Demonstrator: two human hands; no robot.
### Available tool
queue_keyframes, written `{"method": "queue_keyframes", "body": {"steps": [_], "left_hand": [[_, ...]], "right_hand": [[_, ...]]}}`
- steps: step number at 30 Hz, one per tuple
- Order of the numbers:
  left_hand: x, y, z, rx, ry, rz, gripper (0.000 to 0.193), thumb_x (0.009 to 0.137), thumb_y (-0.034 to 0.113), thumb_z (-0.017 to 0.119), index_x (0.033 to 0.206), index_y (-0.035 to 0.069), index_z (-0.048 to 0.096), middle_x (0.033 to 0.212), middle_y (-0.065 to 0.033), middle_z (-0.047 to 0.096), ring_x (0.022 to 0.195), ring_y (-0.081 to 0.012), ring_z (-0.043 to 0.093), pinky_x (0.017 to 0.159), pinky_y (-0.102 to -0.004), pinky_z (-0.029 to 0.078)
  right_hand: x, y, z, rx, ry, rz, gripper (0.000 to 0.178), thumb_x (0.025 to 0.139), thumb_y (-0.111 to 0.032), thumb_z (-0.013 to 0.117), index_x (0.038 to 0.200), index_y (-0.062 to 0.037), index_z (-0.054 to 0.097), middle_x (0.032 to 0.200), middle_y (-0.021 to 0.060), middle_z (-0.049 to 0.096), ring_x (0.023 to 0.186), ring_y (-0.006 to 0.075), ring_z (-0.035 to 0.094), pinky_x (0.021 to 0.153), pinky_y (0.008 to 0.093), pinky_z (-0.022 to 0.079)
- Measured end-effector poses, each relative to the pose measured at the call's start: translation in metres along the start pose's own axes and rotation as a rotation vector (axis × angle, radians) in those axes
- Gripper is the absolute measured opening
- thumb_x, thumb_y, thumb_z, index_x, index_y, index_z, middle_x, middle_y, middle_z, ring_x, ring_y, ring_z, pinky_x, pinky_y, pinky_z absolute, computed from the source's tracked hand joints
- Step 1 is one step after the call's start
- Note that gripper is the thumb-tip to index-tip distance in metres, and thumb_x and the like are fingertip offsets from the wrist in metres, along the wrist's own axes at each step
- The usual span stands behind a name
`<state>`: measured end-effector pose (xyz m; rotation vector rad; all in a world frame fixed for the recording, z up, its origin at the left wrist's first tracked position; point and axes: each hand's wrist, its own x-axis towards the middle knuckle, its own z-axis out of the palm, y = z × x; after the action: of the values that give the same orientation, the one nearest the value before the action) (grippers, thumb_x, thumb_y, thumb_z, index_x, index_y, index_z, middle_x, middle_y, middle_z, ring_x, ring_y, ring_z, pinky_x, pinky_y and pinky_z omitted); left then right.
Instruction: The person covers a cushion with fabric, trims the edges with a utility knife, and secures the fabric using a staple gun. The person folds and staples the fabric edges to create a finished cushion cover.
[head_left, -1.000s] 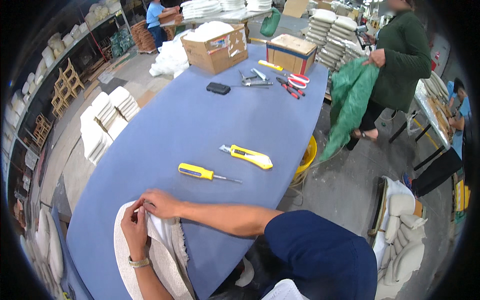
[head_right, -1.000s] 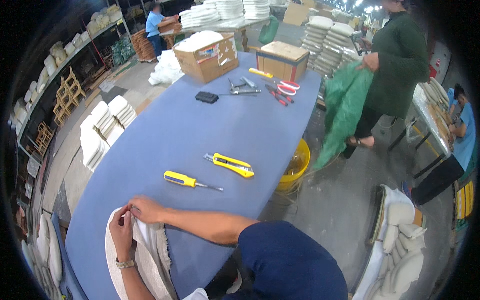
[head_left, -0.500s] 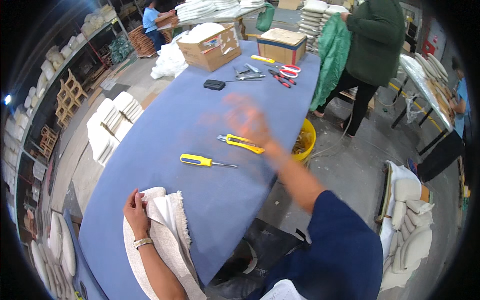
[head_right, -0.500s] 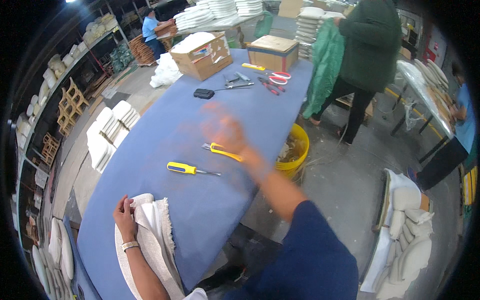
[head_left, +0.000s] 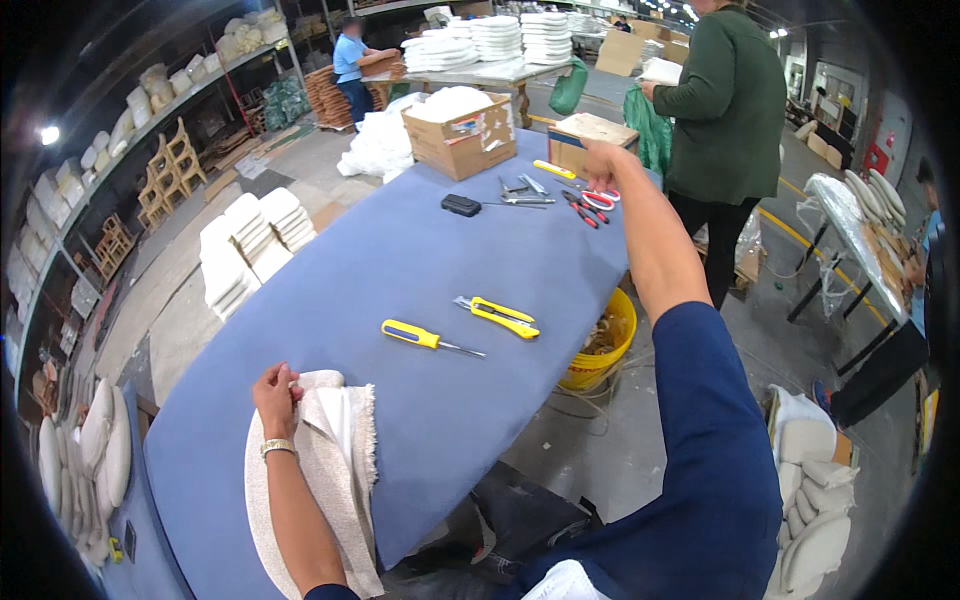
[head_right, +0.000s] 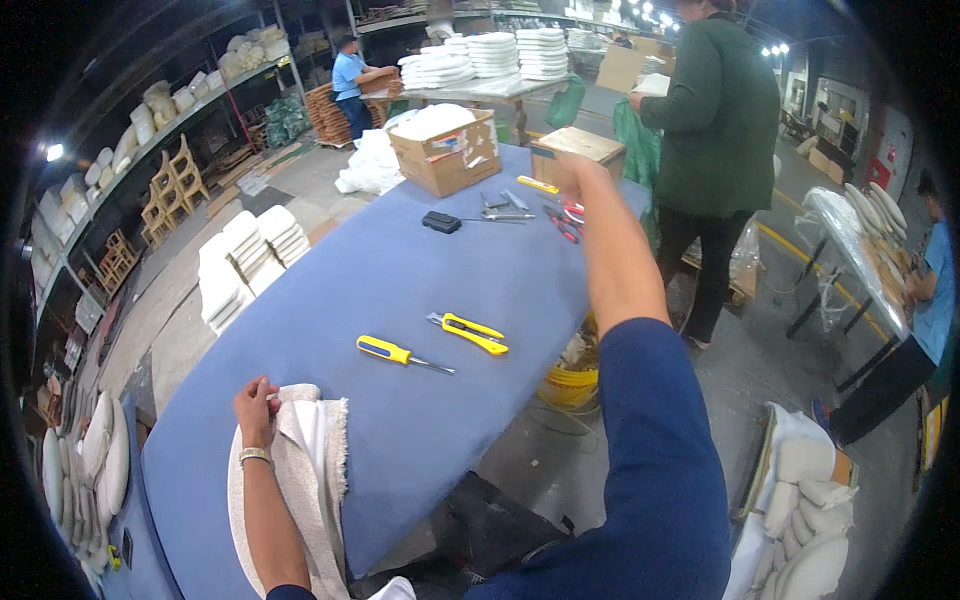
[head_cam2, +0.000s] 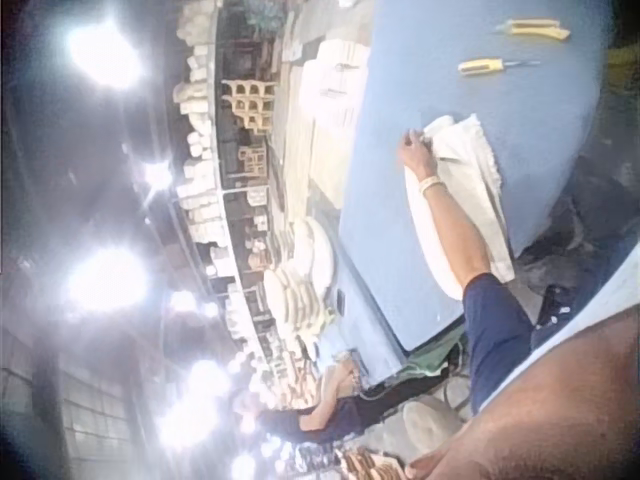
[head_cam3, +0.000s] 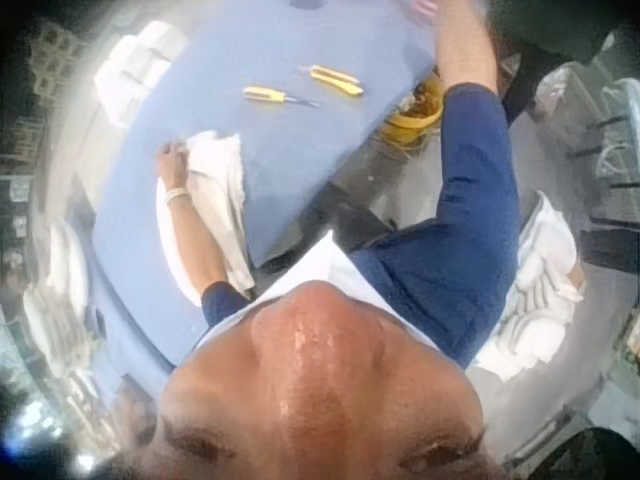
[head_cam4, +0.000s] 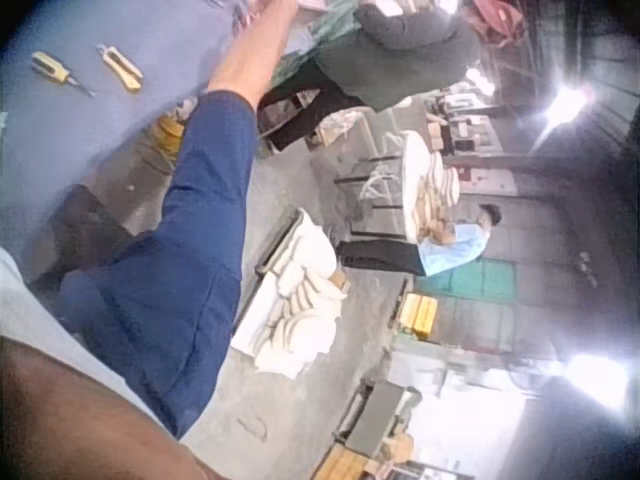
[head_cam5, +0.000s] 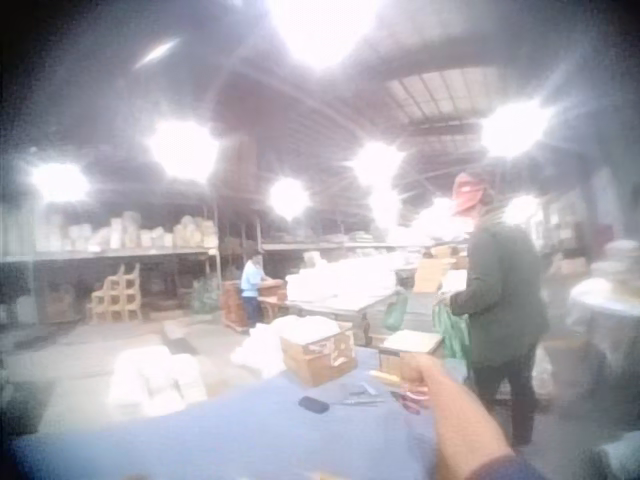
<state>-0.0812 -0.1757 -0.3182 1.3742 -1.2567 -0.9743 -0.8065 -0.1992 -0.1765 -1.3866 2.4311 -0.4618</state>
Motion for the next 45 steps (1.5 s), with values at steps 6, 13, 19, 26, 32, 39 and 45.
{"method": "queue_keyframes", "body": {"steps": [6, 13, 19, 26, 32, 39, 45], "left_hand": [[-0.011, 0.008, -0.011, -0.021, 0.063, -0.049, 0.034, 0.100, 0.021, 0.062, 0.122, -0.005, 0.064, 0.090, -0.0103, 0.071, 0.054, -0.0099, 0.060, 0.050, -0.0237, 0.051], [-0.021, 0.014, 0.013, 0.006, -0.074, 0.077, 0.037, 0.100, 0.023, 0.063, 0.125, -0.004, 0.065, 0.095, -0.0108, 0.071, 0.060, -0.0099, 0.061, 0.056, -0.0242, 0.054], [-0.020, 0.014, 0.011, 0.092, -0.145, 0.143, 0.037, 0.099, 0.022, 0.064, 0.125, -0.004, 0.066, 0.088, -0.0072, 0.071, 0.067, -0.0083, 0.064, 0.061, -0.0249, 0.054], [-0.033, 0.026, 0.013, 0.221, -0.160, 0.121, 0.033, 0.096, 0.020, 0.066, 0.121, -0.001, 0.070, 0.091, -0.0108, 0.075, 0.069, -0.0142, 0.070, 0.066, -0.0297, 0.057], [-0.050, 0.056, 0.026, 0.087, -0.064, 0.360, 0.031, 0.097, 0.021, 0.067, 0.119, 0.000, 0.071, 0.096, -0.0096, 0.074, 0.080, -0.0151, 0.068, 0.076, -0.0315, 0.056], [-0.158, 0.180, 0.037, -0.571, -0.881, 0.788, 0.047, 0.098, 0.040, 0.065, 0.106, -0.005, 0.072, 0.104, -0.0231, 0.072, 0.096, -0.0359, 0.071, 0.087, -0.0437, 0.054], [-0.176, 0.181, 0.021, -0.634, -0.897, 0.828, 0.022, 0.094, 0.012, 0.068, 0.095, -0.009, 0.073, 0.108, -0.0226, 0.071, 0.098, -0.0369, 0.068, 0.087, -0.0439, 0.053]], "right_hand": [[-0.058, -0.184, 0.063, 0.321, 0.013, -0.365, 0.043, 0.096, -0.023, 0.062, 0.136, -0.0071, 0.057, 0.084, 0.0132, 0.074, 0.064, 0.0198, 0.070, 0.054, 0.0366, 0.057], [-0.199, -0.346, 0.282, 0.417, -0.237, -1.128, 0.042, 0.097, -0.033, 0.064, 0.128, -0.0057, 0.064, 0.099, 0.0158, 0.074, 0.084, 0.0252, 0.072, 0.074, 0.0384, 0.056], [-0.262, -0.336, 0.417, 0.820, -0.210, -0.928, 0.032, 0.097, -0.027, 0.059, 0.119, -0.0049, 0.067, 0.102, 0.0179, 0.073, 0.087, 0.0378, 0.069, 0.077, 0.0446, 0.053], [-0.272, -0.336, 0.390, 0.819, -0.437, -0.863, 0.028, 0.096, -0.020, 0.059, 0.119, -0.0038, 0.066, 0.108, 0.0187, 0.071, 0.095, 0.0340, 0.068, 0.078, 0.0411, 0.053], [-0.274, -0.338, 0.389, 0.832, -0.405, -0.878, 0.030, 0.096, -0.021, 0.060, 0.121, -0.0046, 0.065, 0.112, 0.0180, 0.071, 0.103, 0.0344, 0.068, 0.083, 0.0419, 0.053], [-0.275, -0.343, 0.392, 0.847, -0.396, -0.838, 0.030, 0.096, -0.027, 0.063, 0.115, -0.0051, 0.069, 0.113, 0.0164, 0.071, 0.104, 0.0320, 0.068, 0.088, 0.0393, 0.053], [-0.270, -0.338, 0.394, 0.861, -0.416, -0.813, 0.031, 0.095, -0.025, 0.063, 0.117, -0.0042, 0.069, 0.111, 0.0156, 0.072, 0.103, 0.0290, 0.069, 0.091, 0.0377, 0.052]]}}
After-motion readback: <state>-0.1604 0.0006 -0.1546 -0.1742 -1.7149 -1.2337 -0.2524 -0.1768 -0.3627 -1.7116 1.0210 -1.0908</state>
